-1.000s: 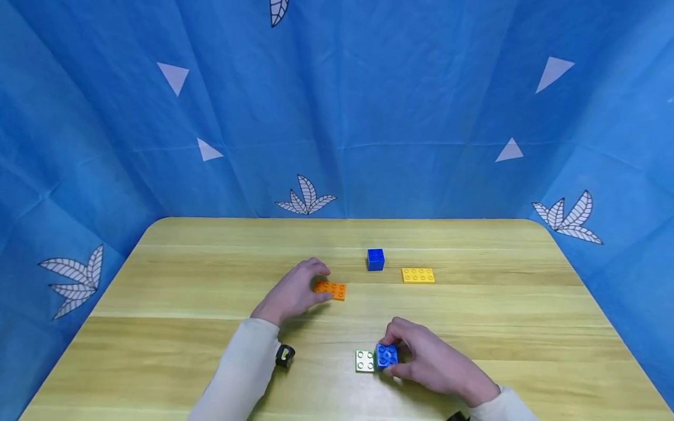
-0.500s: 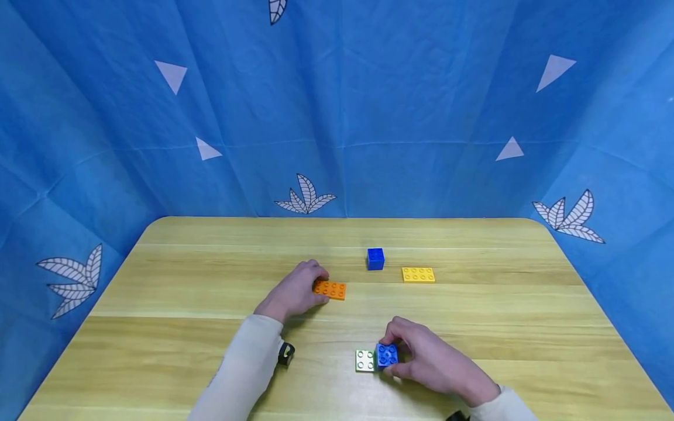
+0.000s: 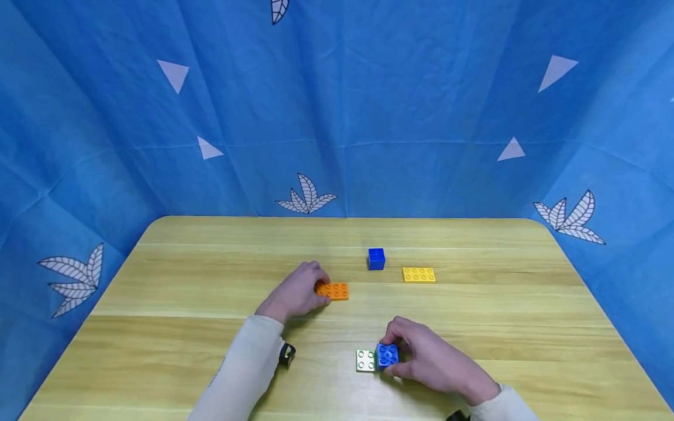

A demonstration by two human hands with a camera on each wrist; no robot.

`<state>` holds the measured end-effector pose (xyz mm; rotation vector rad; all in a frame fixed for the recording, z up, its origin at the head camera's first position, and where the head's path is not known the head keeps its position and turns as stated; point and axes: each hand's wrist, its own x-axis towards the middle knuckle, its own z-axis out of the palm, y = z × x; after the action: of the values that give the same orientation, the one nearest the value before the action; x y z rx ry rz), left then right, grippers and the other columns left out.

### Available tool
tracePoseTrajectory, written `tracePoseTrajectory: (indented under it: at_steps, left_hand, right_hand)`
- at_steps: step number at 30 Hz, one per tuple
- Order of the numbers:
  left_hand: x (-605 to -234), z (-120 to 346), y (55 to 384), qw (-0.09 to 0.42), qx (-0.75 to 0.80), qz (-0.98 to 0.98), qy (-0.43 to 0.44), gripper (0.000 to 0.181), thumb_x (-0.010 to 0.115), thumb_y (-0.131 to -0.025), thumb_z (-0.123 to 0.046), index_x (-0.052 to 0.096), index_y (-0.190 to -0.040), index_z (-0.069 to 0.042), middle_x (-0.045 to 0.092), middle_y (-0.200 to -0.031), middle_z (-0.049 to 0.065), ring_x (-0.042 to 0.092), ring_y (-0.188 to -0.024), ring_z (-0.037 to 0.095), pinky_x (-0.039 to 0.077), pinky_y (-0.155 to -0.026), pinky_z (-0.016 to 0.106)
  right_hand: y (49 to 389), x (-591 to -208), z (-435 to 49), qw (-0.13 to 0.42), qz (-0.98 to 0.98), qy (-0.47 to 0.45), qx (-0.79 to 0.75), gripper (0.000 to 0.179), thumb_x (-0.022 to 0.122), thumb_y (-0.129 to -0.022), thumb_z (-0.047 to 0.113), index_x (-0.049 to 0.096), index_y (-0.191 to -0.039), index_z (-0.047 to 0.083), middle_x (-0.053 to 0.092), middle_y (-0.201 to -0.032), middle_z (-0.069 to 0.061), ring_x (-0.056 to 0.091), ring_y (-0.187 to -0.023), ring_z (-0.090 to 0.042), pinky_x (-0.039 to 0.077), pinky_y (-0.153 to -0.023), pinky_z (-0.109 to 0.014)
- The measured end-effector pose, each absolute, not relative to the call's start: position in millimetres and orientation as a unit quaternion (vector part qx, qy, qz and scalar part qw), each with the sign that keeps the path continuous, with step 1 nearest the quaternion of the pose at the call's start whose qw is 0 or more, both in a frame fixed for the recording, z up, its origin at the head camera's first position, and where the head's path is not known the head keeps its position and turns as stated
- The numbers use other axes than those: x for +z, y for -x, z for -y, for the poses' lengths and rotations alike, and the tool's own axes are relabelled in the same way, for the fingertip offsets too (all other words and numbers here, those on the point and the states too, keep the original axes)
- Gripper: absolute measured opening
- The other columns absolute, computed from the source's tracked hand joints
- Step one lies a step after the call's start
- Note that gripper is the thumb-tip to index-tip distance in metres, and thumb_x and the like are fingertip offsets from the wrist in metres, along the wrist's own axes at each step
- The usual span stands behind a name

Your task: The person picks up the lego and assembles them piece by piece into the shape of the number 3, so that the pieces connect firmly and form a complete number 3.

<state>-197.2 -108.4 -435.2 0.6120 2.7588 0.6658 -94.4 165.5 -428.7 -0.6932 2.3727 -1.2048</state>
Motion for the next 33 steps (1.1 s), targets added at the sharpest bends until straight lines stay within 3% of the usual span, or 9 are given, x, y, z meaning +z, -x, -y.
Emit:
tracePoseTrajectory:
  at_steps: [8,33]
  left_hand:
    - [-428,110,193,0.125,0.254,-0.935,-0.215,0.032,0.079,-0.083,-0.019,0.068,-0.110,-0.005,0.052,-0.100,-0.002,0.051,-0.088,0.017,0.048,-0.084,0.032]
    - [-419,102,169,0.130,0.283,-0.920,-0.238,0.036,0.077,-0.087,-0.018,0.067,-0.120,-0.007,0.059,-0.110,-0.002,0.054,-0.098,0.016,0.049,-0.091,0.034]
  right_hand:
    - [95,-428,-164,0.188,-0.850,0.255,-0.421,0.025,0.080,-0.082,0.015,0.062,-0.098,0.021,0.058,-0.098,0.011,0.058,-0.089,-0.009,0.052,-0.080,-0.029]
    - [94,-430,-169,0.171,-0.865,0.263,-0.391,0.028,0.081,-0.083,0.027,0.061,-0.103,0.026,0.058,-0.099,0.017,0.058,-0.093,-0.007,0.052,-0.084,-0.033]
